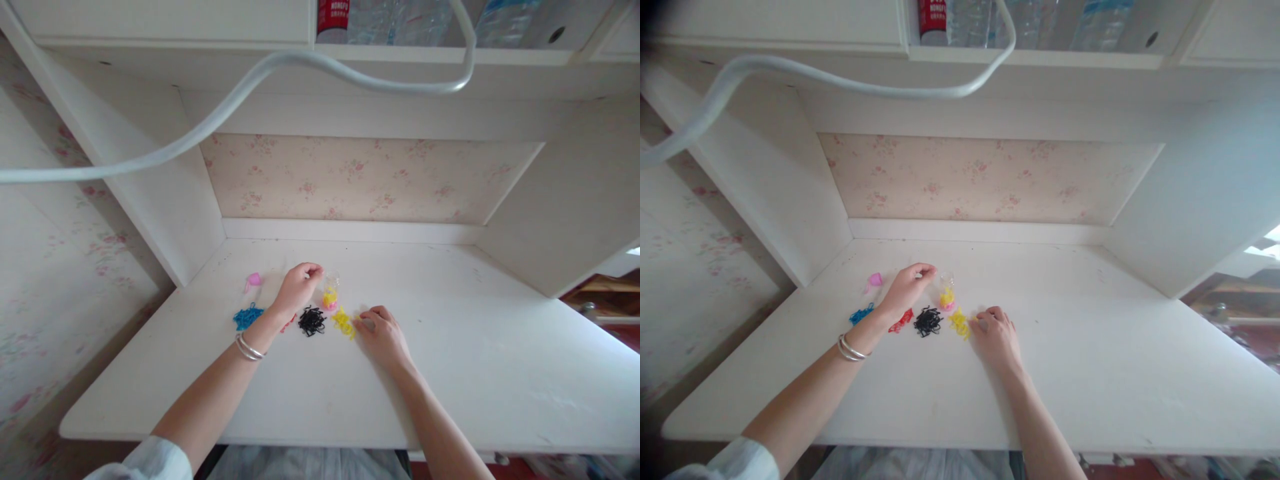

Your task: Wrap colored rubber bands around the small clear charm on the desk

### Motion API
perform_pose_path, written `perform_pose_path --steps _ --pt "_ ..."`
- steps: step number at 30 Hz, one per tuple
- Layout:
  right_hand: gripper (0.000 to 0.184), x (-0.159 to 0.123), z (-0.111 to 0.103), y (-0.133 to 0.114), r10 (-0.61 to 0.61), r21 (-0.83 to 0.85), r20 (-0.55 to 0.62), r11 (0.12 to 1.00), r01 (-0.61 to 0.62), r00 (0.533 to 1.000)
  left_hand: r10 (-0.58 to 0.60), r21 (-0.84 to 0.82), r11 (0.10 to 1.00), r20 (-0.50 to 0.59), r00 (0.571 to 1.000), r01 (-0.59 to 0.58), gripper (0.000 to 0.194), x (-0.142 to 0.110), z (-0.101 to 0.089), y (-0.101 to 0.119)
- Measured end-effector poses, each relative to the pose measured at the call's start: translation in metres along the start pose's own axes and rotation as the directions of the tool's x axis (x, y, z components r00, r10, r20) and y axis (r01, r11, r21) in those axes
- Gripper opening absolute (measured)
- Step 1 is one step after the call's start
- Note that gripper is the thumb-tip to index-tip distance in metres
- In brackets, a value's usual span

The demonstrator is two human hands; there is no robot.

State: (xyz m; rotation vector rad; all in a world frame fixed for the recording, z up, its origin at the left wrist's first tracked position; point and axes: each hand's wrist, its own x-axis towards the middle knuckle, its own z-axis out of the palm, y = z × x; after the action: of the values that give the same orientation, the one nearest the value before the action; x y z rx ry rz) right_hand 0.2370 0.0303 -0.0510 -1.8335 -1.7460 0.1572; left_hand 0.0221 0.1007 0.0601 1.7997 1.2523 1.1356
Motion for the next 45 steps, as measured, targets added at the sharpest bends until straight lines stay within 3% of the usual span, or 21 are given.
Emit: perform_pose_path --steps 3,5,10,14,19,26,33,37,41,45 --pt "0.028 -0.002 0.000 0.001 -0.002 -0.011 -0.007 1.000 0.002 1.000 0.003 0.046 0.999 0.034 0.999 -0.005 0.028 -0.022 0.001 -0.004" --pt "0.026 -0.003 0.001 0.003 -0.023 -0.007 -0.011 1.000 0.023 1.000 0.035 0.103 0.994 0.112 0.993 -0.047 0.029 -0.041 0.006 -0.007" --pt "0.029 -0.004 0.000 0.005 -0.026 0.008 -0.011 1.000 0.026 1.000 0.126 0.276 0.932 0.363 0.923 -0.235 0.022 -0.081 0.033 -0.015" --pt "0.032 -0.005 -0.001 0.003 0.000 0.029 -0.020 1.000 0.001 1.000 0.074 0.442 0.850 0.441 0.894 -0.288 0.021 -0.097 0.056 -0.020" --pt "0.036 -0.006 -0.002 0.001 0.010 0.056 -0.042 0.998 -0.008 0.999 0.026 0.573 0.755 0.461 0.887 -0.319 0.028 -0.102 0.062 -0.021" --pt "0.041 -0.005 -0.004 0.001 0.091 0.187 -0.115 0.980 -0.069 0.989 0.079 0.591 0.713 0.466 0.881 -0.377 0.034 -0.106 0.058 -0.023" --pt "0.042 0.007 -0.013 -0.010 0.227 0.413 -0.209 0.902 -0.124 0.951 0.107 0.595 0.697 0.464 0.879 -0.399 0.031 -0.109 0.060 -0.025" --pt "0.041 0.026 -0.029 -0.042 0.169 0.437 -0.256 0.899 -0.042 0.952 0.100 0.598 0.699 0.460 0.882 -0.392 0.029 -0.109 0.059 -0.025" --pt "0.039 0.051 -0.041 -0.077 0.021 0.388 -0.283 0.917 0.094 0.959 0.126 0.591 0.703 0.445 0.887 -0.396 0.029 -0.109 0.056 -0.026" --pt "0.036 0.072 -0.043 -0.092 -0.094 0.326 -0.283 0.927 0.188 0.954 0.148 0.594 0.700 0.424 0.893 -0.398 0.028 -0.110 0.056 -0.029"
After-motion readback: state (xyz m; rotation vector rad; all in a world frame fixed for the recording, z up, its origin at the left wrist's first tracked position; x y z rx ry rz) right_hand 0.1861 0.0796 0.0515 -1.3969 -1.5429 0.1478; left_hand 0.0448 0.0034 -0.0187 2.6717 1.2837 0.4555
